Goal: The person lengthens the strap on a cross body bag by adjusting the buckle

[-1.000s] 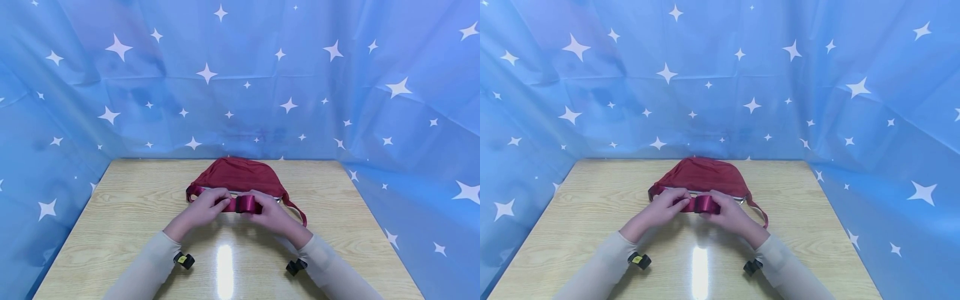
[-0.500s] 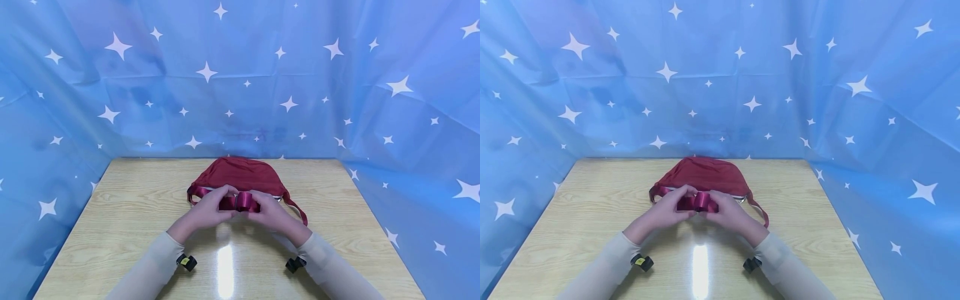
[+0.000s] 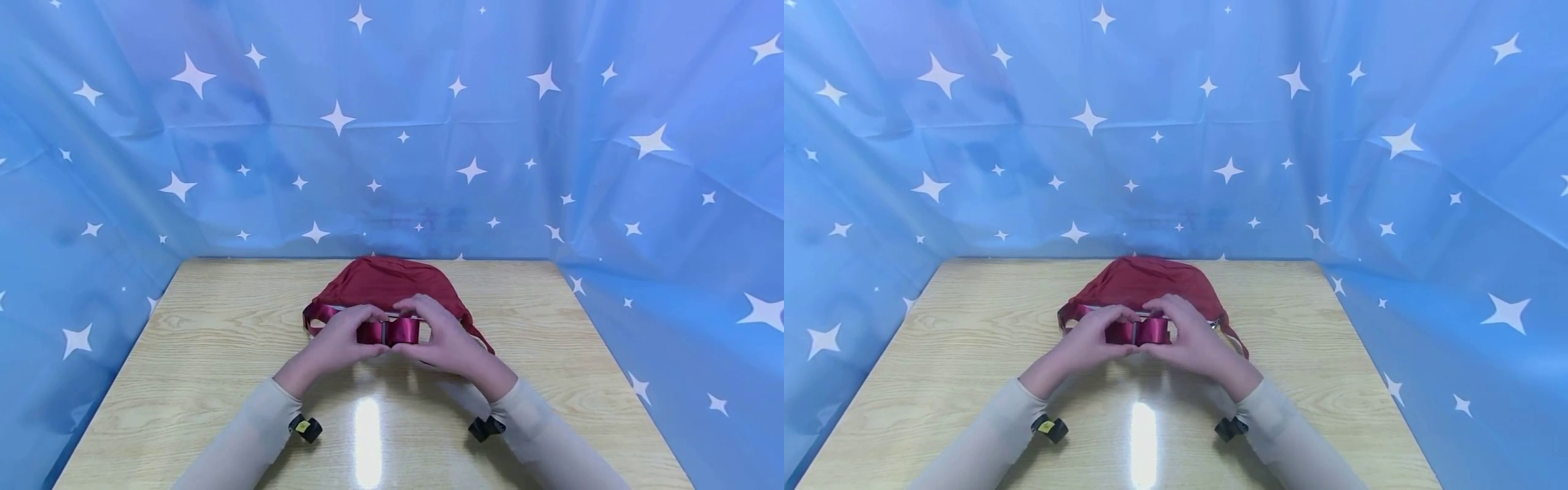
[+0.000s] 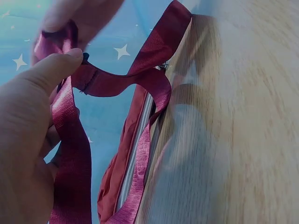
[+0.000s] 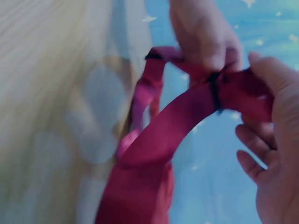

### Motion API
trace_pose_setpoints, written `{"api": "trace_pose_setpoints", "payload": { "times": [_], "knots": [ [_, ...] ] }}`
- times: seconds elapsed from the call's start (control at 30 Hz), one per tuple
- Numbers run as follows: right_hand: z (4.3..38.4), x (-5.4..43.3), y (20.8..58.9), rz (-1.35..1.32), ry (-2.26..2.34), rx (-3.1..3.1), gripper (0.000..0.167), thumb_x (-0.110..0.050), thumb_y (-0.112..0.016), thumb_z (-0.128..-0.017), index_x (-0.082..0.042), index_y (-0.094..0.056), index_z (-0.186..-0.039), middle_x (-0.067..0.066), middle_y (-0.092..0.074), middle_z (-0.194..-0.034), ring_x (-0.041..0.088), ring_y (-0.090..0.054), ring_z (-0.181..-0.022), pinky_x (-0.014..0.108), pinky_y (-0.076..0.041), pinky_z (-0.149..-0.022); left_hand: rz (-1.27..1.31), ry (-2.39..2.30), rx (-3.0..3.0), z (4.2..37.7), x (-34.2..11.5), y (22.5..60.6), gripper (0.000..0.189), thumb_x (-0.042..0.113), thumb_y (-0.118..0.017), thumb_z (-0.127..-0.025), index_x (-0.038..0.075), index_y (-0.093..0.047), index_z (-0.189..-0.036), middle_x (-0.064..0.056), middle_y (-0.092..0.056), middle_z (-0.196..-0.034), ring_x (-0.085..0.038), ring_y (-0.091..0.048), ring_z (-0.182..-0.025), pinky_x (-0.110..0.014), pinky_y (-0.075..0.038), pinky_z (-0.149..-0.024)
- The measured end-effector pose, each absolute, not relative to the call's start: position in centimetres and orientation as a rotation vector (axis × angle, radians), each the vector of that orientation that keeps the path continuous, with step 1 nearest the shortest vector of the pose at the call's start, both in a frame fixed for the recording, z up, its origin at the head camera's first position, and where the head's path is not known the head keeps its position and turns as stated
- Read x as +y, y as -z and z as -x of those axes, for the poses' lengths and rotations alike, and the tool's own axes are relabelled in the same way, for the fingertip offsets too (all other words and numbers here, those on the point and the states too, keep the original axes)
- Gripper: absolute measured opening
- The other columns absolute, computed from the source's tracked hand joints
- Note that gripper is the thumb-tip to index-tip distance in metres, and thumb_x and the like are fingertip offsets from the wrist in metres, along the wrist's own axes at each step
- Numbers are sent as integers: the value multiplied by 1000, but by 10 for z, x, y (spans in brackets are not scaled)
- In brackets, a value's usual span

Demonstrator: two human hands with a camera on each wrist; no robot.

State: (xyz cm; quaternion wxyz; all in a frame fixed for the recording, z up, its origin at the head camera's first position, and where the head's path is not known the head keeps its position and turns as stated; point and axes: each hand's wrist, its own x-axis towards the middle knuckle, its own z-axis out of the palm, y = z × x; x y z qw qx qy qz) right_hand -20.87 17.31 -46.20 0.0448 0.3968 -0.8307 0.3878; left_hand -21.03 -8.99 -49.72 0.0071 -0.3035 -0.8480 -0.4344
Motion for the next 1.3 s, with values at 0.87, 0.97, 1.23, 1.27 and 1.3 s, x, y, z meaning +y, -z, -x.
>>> {"api": "trace_pose_setpoints", "payload": {
  "times": [0.87, 0.97, 1.23, 1.27, 1.3],
  "knots": [
    [201, 165, 443, -1114, -1216, -2584, 51, -27, -95, -92, -15, -72, -136, -2, -75, -131, 16, -69, -118, 43, -57, -100, 872, 1164, -2724, 213, -104, 504, 45, 33, -96, -90, 20, -74, -127, 9, -74, -119, -11, -64, -102, -37, -55, -89],
    [202, 161, 434, -1187, -859, -2641, 56, -37, -96, -89, -14, -74, -135, -1, -77, -129, 15, -69, -115, 46, -52, -97, 878, 1146, -2727, 214, -105, 505, 45, 35, -95, -90, 21, -74, -127, 9, -74, -120, -10, -64, -104, -37, -56, -89],
    [202, 146, 436, -1254, -320, -2664, 50, -41, -93, -92, -13, -78, -132, 0, -79, -116, 16, -74, -107, 42, -51, -93, 912, 1109, -2730, 213, -105, 502, 48, 37, -95, -91, 19, -73, -130, 6, -74, -126, -13, -67, -113, -38, -58, -93],
    [202, 145, 437, -1259, -320, -2657, 49, -40, -93, -93, -13, -78, -132, 0, -80, -116, 17, -75, -107, 42, -51, -94, 919, 1107, -2728, 213, -105, 502, 48, 36, -95, -91, 18, -73, -130, 6, -74, -126, -13, -67, -114, -38, -58, -93],
    [202, 145, 438, -1261, -336, -2649, 48, -38, -93, -92, -13, -79, -131, 0, -80, -115, 16, -75, -105, 41, -50, -94, 924, 1107, -2725, 213, -105, 502, 48, 35, -95, -91, 18, -73, -130, 6, -74, -126, -13, -67, -114, -38, -58, -93]
  ]
}}
